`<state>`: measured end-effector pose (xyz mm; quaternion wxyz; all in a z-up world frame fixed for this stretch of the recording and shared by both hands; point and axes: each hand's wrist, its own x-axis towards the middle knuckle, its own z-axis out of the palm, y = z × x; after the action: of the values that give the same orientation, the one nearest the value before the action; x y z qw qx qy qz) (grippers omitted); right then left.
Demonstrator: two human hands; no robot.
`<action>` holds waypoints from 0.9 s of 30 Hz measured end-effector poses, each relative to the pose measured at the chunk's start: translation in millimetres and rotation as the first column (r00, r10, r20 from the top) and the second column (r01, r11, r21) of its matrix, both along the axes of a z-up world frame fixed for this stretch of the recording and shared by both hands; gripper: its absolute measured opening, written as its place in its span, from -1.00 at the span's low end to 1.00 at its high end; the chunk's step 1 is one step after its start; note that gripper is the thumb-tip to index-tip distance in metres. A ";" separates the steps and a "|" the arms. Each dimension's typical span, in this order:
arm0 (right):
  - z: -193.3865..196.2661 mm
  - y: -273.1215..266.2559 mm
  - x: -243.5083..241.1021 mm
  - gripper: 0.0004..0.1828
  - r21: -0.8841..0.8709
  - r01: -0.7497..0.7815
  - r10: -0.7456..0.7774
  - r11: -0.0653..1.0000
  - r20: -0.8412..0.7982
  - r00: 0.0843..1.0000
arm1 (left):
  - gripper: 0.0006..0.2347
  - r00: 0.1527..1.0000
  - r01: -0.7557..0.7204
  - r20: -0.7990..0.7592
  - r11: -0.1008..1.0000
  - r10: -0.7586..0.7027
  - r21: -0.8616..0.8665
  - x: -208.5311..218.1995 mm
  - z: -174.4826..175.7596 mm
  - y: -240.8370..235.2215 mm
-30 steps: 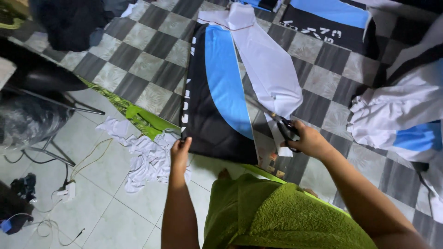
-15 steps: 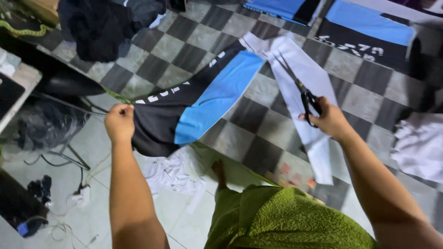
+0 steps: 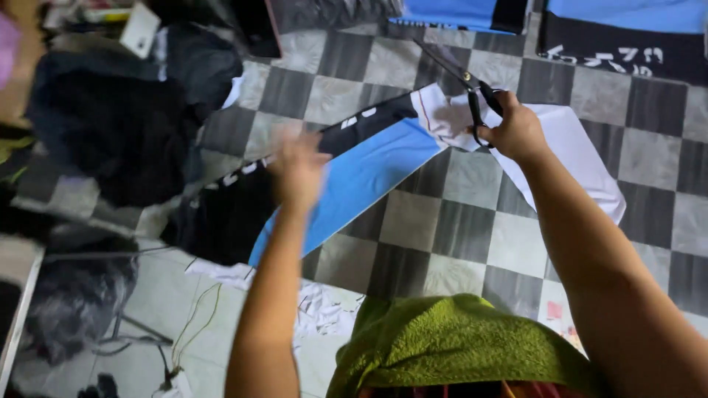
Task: Cutting garment pieces from a large sheet of printed fabric using scissors and then folding the cut pieces.
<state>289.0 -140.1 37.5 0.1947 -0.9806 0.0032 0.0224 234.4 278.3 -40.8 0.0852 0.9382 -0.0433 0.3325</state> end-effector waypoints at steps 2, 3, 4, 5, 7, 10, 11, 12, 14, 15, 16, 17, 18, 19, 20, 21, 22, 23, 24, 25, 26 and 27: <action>-21.3 -13.7 2.7 -0.20 -0.061 0.028 -0.030 0.998 -0.025 0.999 | -0.61 0.980 0.170 -0.103 0.985 -0.171 -0.017 11.8 15.9 -62.3; -30.3 -20.9 6.2 -0.15 -0.111 0.036 -0.041 0.993 -0.040 0.998 | -0.57 0.929 0.316 -0.192 0.948 -0.317 -0.037 17.9 26.1 -93.4; -27.7 -23.3 1.3 -0.15 -0.119 0.049 -0.054 0.992 -0.042 0.998 | -0.57 0.924 0.328 -0.192 0.943 -0.331 -0.045 29.7 27.7 -109.0; -25.4 -26.6 -3.4 -0.18 -0.094 0.073 -0.077 0.993 -0.041 0.996 | -0.62 0.874 0.405 -0.261 0.911 -0.410 -0.075 41.3 29.1 -125.8; -30.7 -40.3 -15.2 -0.21 -0.082 0.115 -0.120 0.990 -0.059 0.991 | -0.66 0.796 0.491 -0.337 0.862 -0.504 -0.129 64.2 18.6 -152.6; -41.3 -67.3 -34.7 -0.20 -0.078 0.229 -0.233 0.970 -0.047 0.971 | -0.57 0.699 0.505 -0.508 0.851 -0.503 -0.147 93.9 -2.0 -179.5; -36.8 -72.8 -45.3 -0.22 -0.083 0.272 -0.277 0.959 -0.048 0.960 | -0.50 0.698 0.508 -0.528 0.854 -0.484 -0.112 96.5 1.0 -185.4; -32.7 -77.2 -55.8 -0.24 -0.086 0.318 -0.323 0.944 -0.047 0.945 | -0.43 0.697 0.514 -0.546 0.855 -0.465 -0.072 100.4 4.4 -190.8; -11.2 -84.1 -81.0 -0.22 -0.086 0.394 -0.402 0.915 -0.113 0.909 | -0.42 0.696 0.574 -0.492 0.817 -0.523 -0.055 102.6 -1.6 -206.9; -0.3 -86.4 -94.1 -0.20 -0.085 0.449 -0.457 0.889 -0.171 0.873 | -0.41 0.704 0.614 -0.430 0.789 -0.565 -0.032 102.7 -4.4 -214.5; 1.9 -92.7 -106.7 -0.20 -0.089 0.463 -0.471 0.882 -0.179 0.864 | -0.41 0.691 0.626 -0.436 0.779 -0.576 -0.036 102.3 -0.8 -223.9; 4.3 -98.2 -120.3 -0.22 -0.088 0.520 -0.527 0.849 -0.184 0.830 | -0.42 0.638 0.683 -0.443 0.728 -0.629 -0.050 100.9 2.9 -232.9; 7.4 -103.5 -134.9 -0.23 -0.089 0.575 -0.581 0.813 -0.188 0.792 | -0.43 0.582 0.736 -0.449 0.674 -0.678 -0.065 98.4 7.1 -241.9; 3.2 -110.3 -143.4 -0.23 -0.093 0.587 -0.593 0.804 -0.195 0.781 | -0.43 0.568 0.746 -0.454 0.663 -0.687 -0.071 97.1 11.3 -249.5; 0.0 -117.6 -151.2 -0.23 -0.116 0.606 -0.617 0.787 -0.168 0.769 | -0.44 0.580 0.766 -0.399 0.642 -0.710 -0.028 96.0 16.3 -257.5; -2.5 -124.6 -159.9 -0.21 -0.140 0.624 -0.640 0.769 -0.140 0.756 | -0.44 0.588 0.783 -0.341 0.621 -0.733 0.016 94.2 22.0 -265.3; 4.7 -123.1 -163.6 -0.21 -0.140 0.630 -0.646 0.763 -0.136 0.751 | -0.44 0.584 0.788 -0.338 0.615 -0.738 0.016 86.8 22.0 -271.0; 12.5 -121.7 -167.6 -0.24 -0.092 0.655 -0.662 0.750 -0.120 0.740 | -0.61 0.573 0.791 -0.218 0.602 -0.790 -0.106 79.2 22.7 -277.0; 18.5 -119.1 -169.6 -0.26 -0.037 0.678 -0.677 0.734 -0.105 0.728 | -0.73 0.563 0.793 -0.091 0.568 -0.821 -0.218 73.8 23.5 -281.3; 11.6 -133.5 -173.2 -0.26 -0.031 0.684 -0.683 0.729 -0.101 0.723 | -0.73 0.557 0.799 -0.089 0.562 -0.826 -0.212 65.8 25.0 -281.3; 3.1 -145.0 -183.7 -0.33 -0.035 0.656 -0.657 0.754 -0.041 0.753 | -0.69 0.491 0.789 -0.298 0.563 -0.819 -0.246 52.2 24.8 -279.0; -5.7 -156.2 -195.1 -0.40 -0.041 0.627 -0.626 0.778 0.020 0.779 | -0.65 0.395 0.776 -0.491 0.569 -0.776 -0.274 38.1 24.7 -276.4</action>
<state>94.0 -296.3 31.8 0.1691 -0.9280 0.3287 -0.0462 272.5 1.9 -16.1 0.2387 0.8614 -0.4468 -0.0379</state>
